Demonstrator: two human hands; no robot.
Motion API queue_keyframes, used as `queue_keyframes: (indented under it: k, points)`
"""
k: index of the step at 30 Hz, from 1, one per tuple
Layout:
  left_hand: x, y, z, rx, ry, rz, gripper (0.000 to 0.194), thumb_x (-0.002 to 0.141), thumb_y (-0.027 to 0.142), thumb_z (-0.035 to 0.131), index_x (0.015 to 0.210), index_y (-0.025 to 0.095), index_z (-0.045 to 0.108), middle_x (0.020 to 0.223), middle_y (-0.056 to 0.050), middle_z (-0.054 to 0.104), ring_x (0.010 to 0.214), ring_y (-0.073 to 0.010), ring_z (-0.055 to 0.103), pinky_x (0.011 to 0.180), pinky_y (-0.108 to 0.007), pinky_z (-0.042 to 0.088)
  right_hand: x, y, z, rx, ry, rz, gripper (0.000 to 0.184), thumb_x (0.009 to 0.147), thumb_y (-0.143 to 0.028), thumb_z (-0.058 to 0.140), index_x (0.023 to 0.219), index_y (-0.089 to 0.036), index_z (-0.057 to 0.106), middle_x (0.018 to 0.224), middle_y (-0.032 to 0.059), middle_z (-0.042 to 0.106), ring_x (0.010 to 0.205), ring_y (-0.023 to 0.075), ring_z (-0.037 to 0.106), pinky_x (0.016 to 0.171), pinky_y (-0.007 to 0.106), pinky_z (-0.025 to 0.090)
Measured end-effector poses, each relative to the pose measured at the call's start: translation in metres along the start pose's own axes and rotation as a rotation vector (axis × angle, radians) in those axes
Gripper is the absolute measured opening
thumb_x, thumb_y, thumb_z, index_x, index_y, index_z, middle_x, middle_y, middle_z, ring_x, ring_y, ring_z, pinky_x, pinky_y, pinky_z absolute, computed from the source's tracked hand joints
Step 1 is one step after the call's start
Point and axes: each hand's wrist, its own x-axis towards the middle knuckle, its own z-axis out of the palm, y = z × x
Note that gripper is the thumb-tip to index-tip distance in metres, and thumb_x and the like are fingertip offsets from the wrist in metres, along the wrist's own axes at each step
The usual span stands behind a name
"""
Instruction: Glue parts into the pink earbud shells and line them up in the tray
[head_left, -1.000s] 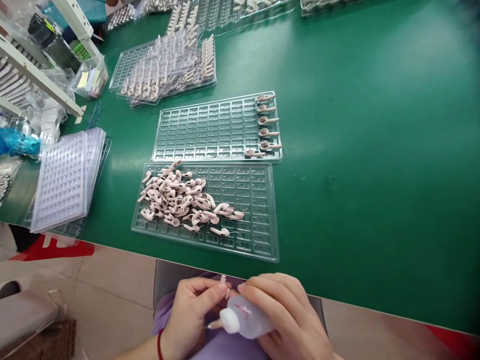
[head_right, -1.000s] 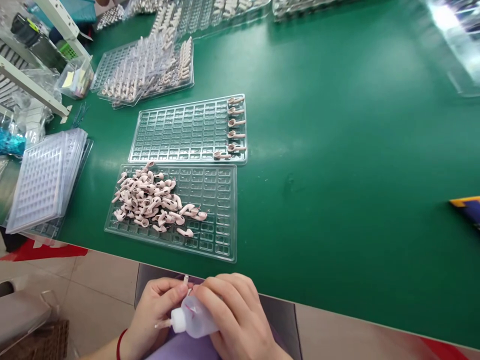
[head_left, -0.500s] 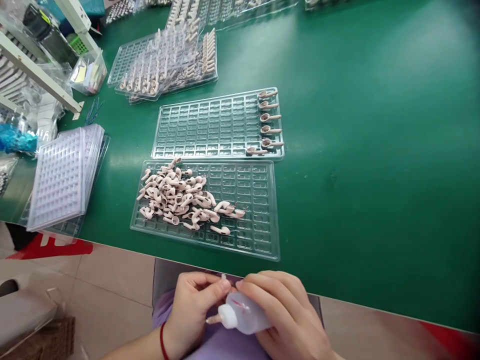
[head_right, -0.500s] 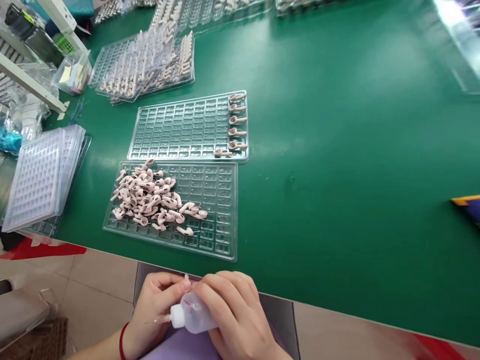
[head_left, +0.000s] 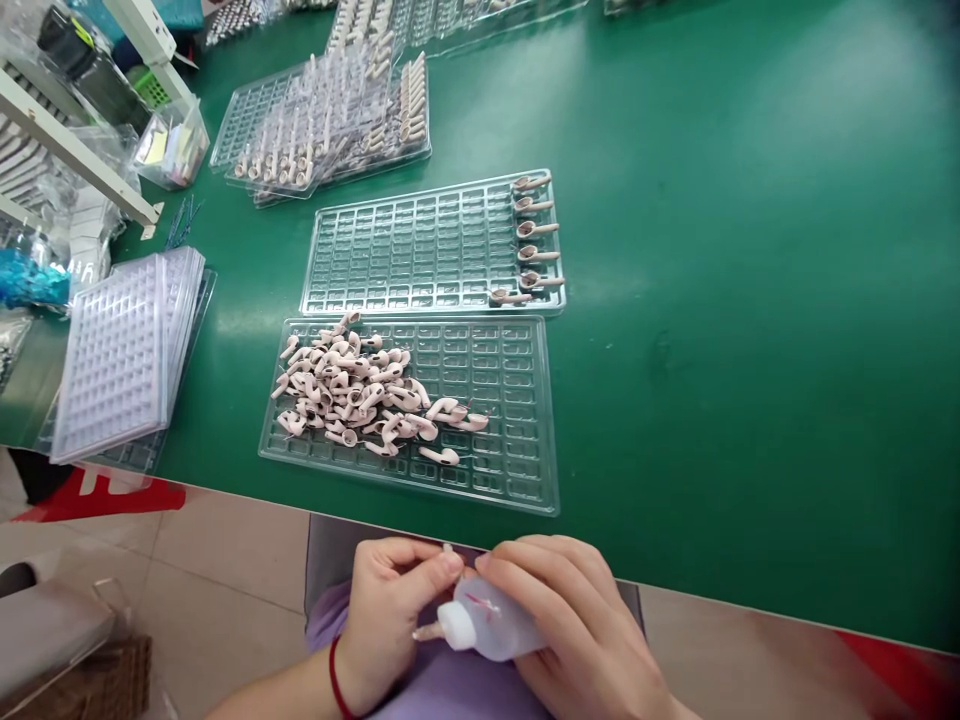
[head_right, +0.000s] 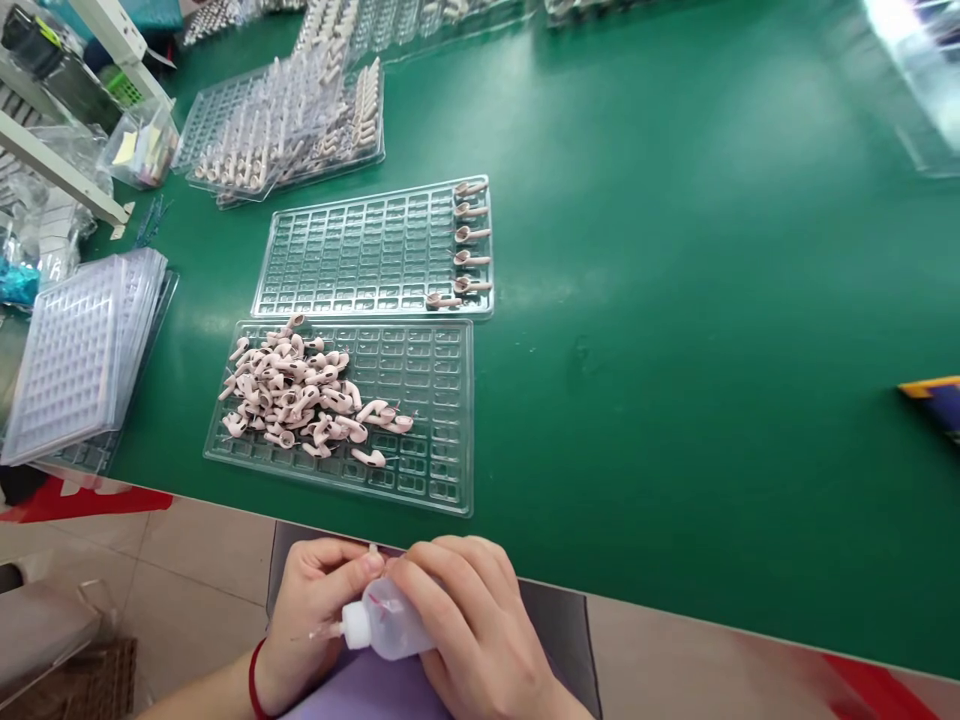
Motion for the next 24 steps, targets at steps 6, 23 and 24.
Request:
queue_keyframes:
  k: [6, 23, 24]
  points:
    - [-0.003, 0.011, -0.004, 0.092, -0.086, -0.006, 0.032, 0.065, 0.043, 0.084, 0.065, 0.012, 0.077, 0.056, -0.003, 0.063, 0.046, -0.0090, 0.046, 0.041, -0.020, 0.035, 0.006, 0.002, -0.004, 0.037, 0.001, -0.039, 0.031, 0.083, 0.003, 0.051, 0.105, -0.016, 0.061, 0.088, 0.0077, 0.066, 0.080, 0.0181, 0.059, 0.071, 0.031, 0.052]
    - [-0.013, 0.051, -0.002, 1.026, -0.050, 1.106, 0.013, 0.086, 0.029, 0.071, 0.084, 0.017, 0.075, 0.067, -0.003, 0.067, 0.059, -0.0129, 0.063, 0.055, -0.022, 0.053, 0.010, 0.012, -0.033, 0.270, 0.041, 0.058, 0.027, 0.084, -0.009, 0.064, 0.109, -0.019, 0.058, 0.082, 0.0053, 0.065, 0.070, 0.0159, 0.065, 0.058, 0.027, 0.057]
    - [-0.011, 0.059, 0.000, 1.031, -0.071, 1.126, 0.012, 0.086, 0.028, 0.071, 0.084, 0.017, 0.075, 0.068, -0.003, 0.068, 0.060, -0.0128, 0.063, 0.056, -0.022, 0.053, 0.011, 0.016, -0.037, 0.250, 0.060, 0.069, 0.027, 0.084, -0.011, 0.066, 0.109, -0.019, 0.059, 0.083, 0.0054, 0.065, 0.071, 0.0162, 0.065, 0.059, 0.027, 0.057]
